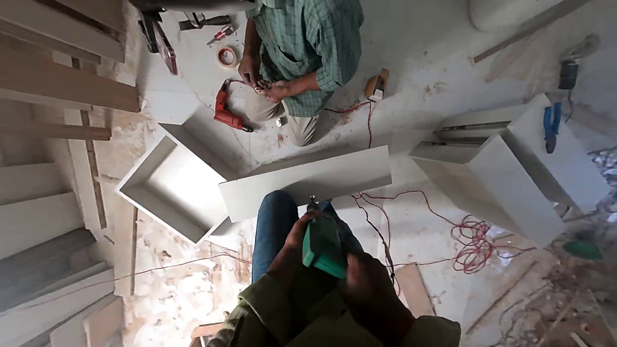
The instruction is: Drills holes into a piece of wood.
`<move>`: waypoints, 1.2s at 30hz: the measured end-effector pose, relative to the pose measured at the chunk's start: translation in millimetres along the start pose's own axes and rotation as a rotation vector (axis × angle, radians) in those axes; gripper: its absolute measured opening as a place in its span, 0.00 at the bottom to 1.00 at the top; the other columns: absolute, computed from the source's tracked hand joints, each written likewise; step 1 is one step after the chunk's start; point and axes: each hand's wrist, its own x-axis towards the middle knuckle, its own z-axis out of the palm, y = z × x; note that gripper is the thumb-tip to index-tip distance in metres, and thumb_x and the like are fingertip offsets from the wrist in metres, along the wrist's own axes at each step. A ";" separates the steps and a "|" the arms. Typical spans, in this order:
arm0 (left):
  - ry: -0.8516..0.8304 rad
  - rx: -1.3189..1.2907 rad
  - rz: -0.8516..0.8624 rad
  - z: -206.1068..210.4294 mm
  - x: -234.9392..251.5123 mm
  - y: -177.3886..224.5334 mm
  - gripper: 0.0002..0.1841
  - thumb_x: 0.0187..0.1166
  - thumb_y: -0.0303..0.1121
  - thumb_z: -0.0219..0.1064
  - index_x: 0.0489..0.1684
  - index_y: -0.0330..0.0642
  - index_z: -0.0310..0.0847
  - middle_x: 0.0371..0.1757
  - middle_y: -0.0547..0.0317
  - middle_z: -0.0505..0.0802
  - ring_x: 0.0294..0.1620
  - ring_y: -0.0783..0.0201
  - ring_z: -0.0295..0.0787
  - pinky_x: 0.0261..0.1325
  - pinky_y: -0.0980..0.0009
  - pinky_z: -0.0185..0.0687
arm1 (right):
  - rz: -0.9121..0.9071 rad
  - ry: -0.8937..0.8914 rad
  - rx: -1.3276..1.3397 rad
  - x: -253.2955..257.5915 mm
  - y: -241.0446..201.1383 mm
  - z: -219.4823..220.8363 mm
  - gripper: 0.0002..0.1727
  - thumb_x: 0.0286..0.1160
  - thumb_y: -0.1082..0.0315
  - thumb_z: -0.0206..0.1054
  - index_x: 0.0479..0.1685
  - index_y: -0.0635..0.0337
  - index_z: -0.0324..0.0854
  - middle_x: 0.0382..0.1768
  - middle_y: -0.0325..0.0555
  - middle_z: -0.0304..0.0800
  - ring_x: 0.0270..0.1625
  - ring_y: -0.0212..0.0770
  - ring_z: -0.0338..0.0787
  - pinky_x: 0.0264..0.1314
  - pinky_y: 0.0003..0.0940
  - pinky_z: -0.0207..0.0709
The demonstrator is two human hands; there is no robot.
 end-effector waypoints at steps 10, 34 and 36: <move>0.020 0.009 0.002 19.7 1.1 6.9 0.17 0.93 0.39 0.45 0.48 0.44 0.81 0.32 0.60 0.92 0.33 0.69 0.91 0.37 0.71 0.89 | 0.035 -0.037 0.113 4.2 10.6 -7.6 0.32 0.62 0.52 0.74 0.68 0.57 0.83 0.57 0.55 0.92 0.61 0.56 0.91 0.60 0.61 0.82; 0.146 0.021 0.491 41.3 -135.9 2.0 0.15 0.86 0.36 0.44 0.35 0.46 0.77 0.25 0.56 0.91 0.29 0.60 0.92 0.39 0.57 0.93 | -0.898 0.786 -0.195 -94.8 100.6 34.5 0.16 0.75 0.72 0.66 0.58 0.49 0.90 0.45 0.41 0.93 0.43 0.44 0.93 0.46 0.42 0.88; 0.146 -0.002 0.527 30.2 -146.0 -4.9 0.15 0.86 0.39 0.44 0.35 0.48 0.76 0.26 0.56 0.92 0.30 0.57 0.93 0.40 0.54 0.93 | -0.950 0.783 -0.210 -96.2 105.1 47.0 0.19 0.74 0.72 0.66 0.62 0.49 0.88 0.46 0.41 0.94 0.43 0.44 0.93 0.48 0.41 0.88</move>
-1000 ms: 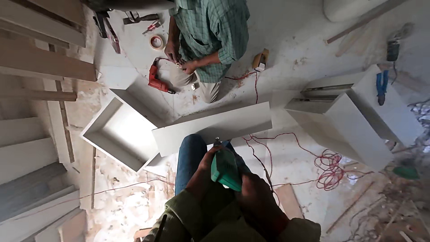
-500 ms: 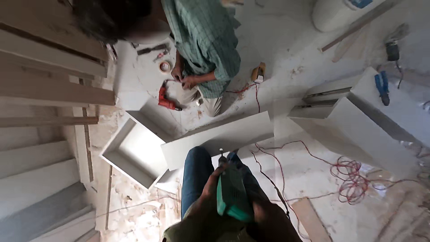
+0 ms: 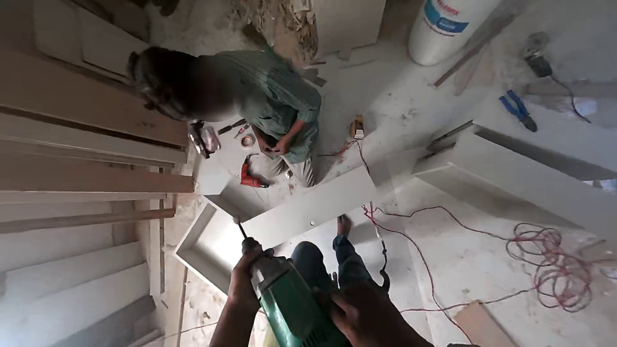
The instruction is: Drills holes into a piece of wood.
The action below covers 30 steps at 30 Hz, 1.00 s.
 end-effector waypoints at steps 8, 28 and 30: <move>-0.023 -0.187 -0.011 -62.1 -50.0 -33.4 0.14 0.82 0.37 0.47 0.27 0.50 0.77 0.22 0.56 0.91 0.25 0.58 0.93 0.37 0.55 0.94 | -0.124 0.028 -0.017 -45.8 -46.1 39.0 0.23 0.77 0.73 0.64 0.72 0.49 0.83 0.43 0.41 0.92 0.36 0.44 0.90 0.41 0.41 0.86; 0.011 -0.279 -0.099 -136.6 -132.6 -77.7 0.13 0.89 0.36 0.51 0.34 0.40 0.74 0.19 0.54 0.87 0.20 0.57 0.90 0.30 0.56 0.92 | -0.111 -0.017 -0.149 -112.3 -154.7 65.9 0.26 0.63 0.73 0.73 0.67 0.52 0.88 0.43 0.42 0.96 0.40 0.46 0.95 0.44 0.43 0.88; -0.048 -0.240 -0.113 -128.2 -129.5 -90.9 0.12 0.89 0.34 0.51 0.40 0.37 0.76 0.24 0.51 0.89 0.25 0.58 0.91 0.31 0.60 0.91 | -0.007 -0.052 -0.094 -115.5 -155.3 61.8 0.28 0.59 0.71 0.77 0.67 0.56 0.88 0.46 0.47 0.96 0.41 0.49 0.96 0.44 0.48 0.89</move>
